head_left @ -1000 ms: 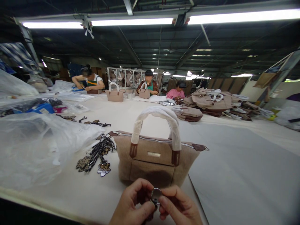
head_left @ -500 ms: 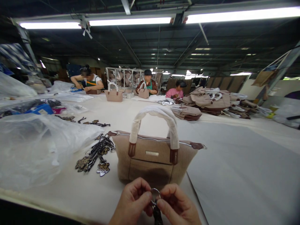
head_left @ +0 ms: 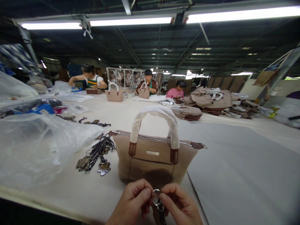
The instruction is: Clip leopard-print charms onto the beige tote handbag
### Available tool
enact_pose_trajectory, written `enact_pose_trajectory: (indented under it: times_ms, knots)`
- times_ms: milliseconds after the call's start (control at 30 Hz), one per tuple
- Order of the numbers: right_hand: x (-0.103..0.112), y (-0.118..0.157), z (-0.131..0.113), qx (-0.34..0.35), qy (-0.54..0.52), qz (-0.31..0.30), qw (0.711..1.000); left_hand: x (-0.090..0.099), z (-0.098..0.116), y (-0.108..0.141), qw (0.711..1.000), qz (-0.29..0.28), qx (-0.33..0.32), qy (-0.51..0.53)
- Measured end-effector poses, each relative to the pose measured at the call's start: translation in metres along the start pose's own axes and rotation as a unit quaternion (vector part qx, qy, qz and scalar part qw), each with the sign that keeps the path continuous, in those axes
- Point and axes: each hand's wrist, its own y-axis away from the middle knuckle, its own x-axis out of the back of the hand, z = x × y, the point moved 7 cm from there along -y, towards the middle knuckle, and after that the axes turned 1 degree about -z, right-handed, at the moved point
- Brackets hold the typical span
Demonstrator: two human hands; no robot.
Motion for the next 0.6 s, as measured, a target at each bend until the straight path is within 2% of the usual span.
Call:
enact_pose_trajectory:
  times_ms: [67, 167, 267, 333, 400, 467, 533, 600]
  knots:
    - [0.001, -0.001, 0.0, -0.003, 0.0, -0.002, 1.0, 0.001, 0.002, 0.001, 0.999, -0.004, -0.039, 0.006]
    - [-0.001, -0.004, 0.005, -0.015, -0.034, -0.029, 0.999, 0.002, 0.019, 0.006, 0.981, -0.012, -0.177, -0.083]
    - [-0.009, -0.006, 0.02, -0.044, -0.072, -0.094, 0.992, -0.002, 0.039, 0.016, 0.915, -0.015, -0.318, -0.248]
    - [-0.016, -0.006, 0.03, -0.069, -0.106, -0.127, 0.984, -0.005, 0.047, 0.021, 0.871, -0.02, -0.367, -0.327]
    - [-0.021, -0.004, 0.036, -0.099, -0.146, -0.131, 0.976, -0.008, 0.051, 0.023, 0.841, -0.029, -0.387, -0.377]
    - [-0.025, -0.001, 0.033, -0.112, -0.143, -0.121, 0.976, -0.008, 0.053, 0.022, 0.839, -0.028, -0.378, -0.392]
    - [-0.023, 0.001, 0.022, -0.087, -0.08, -0.1, 0.988, -0.003, 0.052, 0.018, 0.861, -0.007, -0.339, -0.378]
    - [-0.02, 0.003, 0.005, -0.023, 0.0, -0.078, 0.997, 0.006, 0.048, 0.012, 0.896, 0.027, -0.277, -0.345]
